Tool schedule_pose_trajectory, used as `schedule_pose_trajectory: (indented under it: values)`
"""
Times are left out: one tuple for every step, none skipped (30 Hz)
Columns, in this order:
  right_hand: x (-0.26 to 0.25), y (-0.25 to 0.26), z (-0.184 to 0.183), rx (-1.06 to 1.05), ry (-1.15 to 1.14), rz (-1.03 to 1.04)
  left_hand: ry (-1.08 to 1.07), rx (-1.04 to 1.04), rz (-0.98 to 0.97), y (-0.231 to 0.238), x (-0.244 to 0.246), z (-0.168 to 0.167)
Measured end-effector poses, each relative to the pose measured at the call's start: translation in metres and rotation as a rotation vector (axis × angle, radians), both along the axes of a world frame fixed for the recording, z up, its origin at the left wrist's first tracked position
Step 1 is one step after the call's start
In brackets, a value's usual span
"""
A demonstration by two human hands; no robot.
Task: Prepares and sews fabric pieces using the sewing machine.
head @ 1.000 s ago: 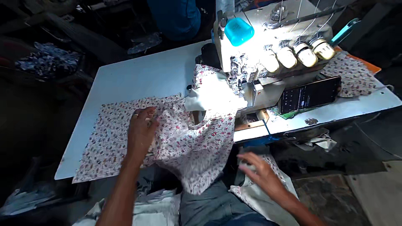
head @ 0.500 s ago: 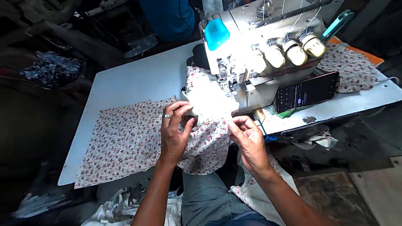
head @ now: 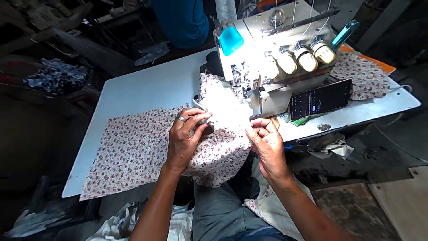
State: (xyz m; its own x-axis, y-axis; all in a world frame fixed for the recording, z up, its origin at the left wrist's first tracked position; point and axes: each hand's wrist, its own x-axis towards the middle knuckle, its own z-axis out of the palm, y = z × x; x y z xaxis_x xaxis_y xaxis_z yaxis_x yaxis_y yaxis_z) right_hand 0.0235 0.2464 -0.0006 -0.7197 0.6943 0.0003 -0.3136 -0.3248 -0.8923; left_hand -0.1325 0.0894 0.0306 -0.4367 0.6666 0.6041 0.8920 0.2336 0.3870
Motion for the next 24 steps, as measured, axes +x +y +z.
schedule_pose_trajectory:
  values:
    - [0.002, 0.000, 0.000, -0.043, -0.028, 0.038, -0.005, -0.001, 0.002, -0.001, -0.001, 0.002]
    - [0.002, 0.001, 0.001, -0.088, -0.052, 0.072, -0.012, 0.000, 0.002, -0.001, -0.001, 0.004]
    - [0.002, 0.002, 0.003, -0.122, -0.069, 0.091, -0.016, -0.001, 0.001, -0.001, -0.001, 0.006]
    - [0.001, 0.004, 0.004, -0.128, -0.074, 0.094, -0.015, -0.011, -0.003, -0.001, -0.002, 0.009]
    - [0.000, 0.005, 0.005, -0.105, -0.064, 0.084, -0.010, -0.020, -0.012, -0.001, -0.003, 0.011]
    - [-0.002, 0.006, 0.005, -0.063, -0.042, 0.064, -0.005, -0.031, -0.017, -0.001, -0.003, 0.013]
    - [-0.003, 0.006, 0.004, -0.004, -0.017, 0.038, 0.004, -0.035, -0.021, 0.000, -0.004, 0.013]
    - [-0.004, 0.007, 0.004, 0.058, 0.003, 0.010, 0.011, -0.034, -0.030, 0.000, -0.005, 0.014]
    - [-0.005, 0.006, 0.003, 0.113, 0.015, -0.015, 0.005, -0.035, -0.039, -0.001, -0.006, 0.016]
    - [-0.004, 0.006, 0.002, 0.150, 0.021, -0.026, -0.021, -0.039, -0.049, -0.002, -0.006, 0.017]
    - [-0.003, 0.005, 0.000, 0.158, 0.021, -0.029, -0.075, -0.041, -0.054, -0.003, -0.005, 0.020]
    - [-0.001, 0.004, -0.002, 0.141, 0.020, -0.021, -0.162, -0.043, -0.053, -0.004, -0.004, 0.023]
    - [0.001, 0.002, -0.003, 0.108, 0.011, -0.001, -0.280, -0.043, -0.046, -0.005, -0.003, 0.027]
    - [0.004, 0.001, -0.003, 0.068, -0.010, 0.026, -0.420, -0.046, -0.019, -0.005, 0.000, 0.034]
    - [0.006, 0.000, -0.004, 0.032, -0.038, 0.049, -0.559, -0.059, 0.023, -0.003, 0.003, 0.040]
    - [0.007, -0.001, -0.004, 0.011, -0.062, 0.061, -0.692, -0.070, 0.063, 0.001, 0.003, 0.047]
    - [0.008, -0.002, -0.003, 0.017, -0.078, 0.068, -0.818, -0.079, 0.094, 0.007, 0.001, 0.051]
    - [0.008, -0.002, -0.003, 0.047, -0.086, 0.075, -0.926, -0.082, 0.109, 0.012, -0.003, 0.054]
    - [0.008, -0.002, -0.004, 0.094, -0.093, 0.085, -1.003, -0.082, 0.117, 0.015, -0.007, 0.056]
    - [0.008, -0.002, -0.005, 0.138, -0.094, 0.090, -1.051, -0.080, 0.123, 0.018, -0.009, 0.058]
    - [0.008, -0.002, -0.006, 0.163, -0.089, 0.097, -1.068, -0.086, 0.126, 0.020, -0.011, 0.060]
    - [0.008, -0.002, -0.006, 0.173, -0.095, 0.108, -1.049, -0.092, 0.130, 0.023, -0.013, 0.062]
    - [0.008, -0.003, -0.007, 0.175, -0.109, 0.125, -0.981, -0.098, 0.139, 0.026, -0.014, 0.063]
    - [0.008, -0.004, -0.007, 0.181, -0.129, 0.136, -0.850, -0.106, 0.145, 0.028, -0.015, 0.062]
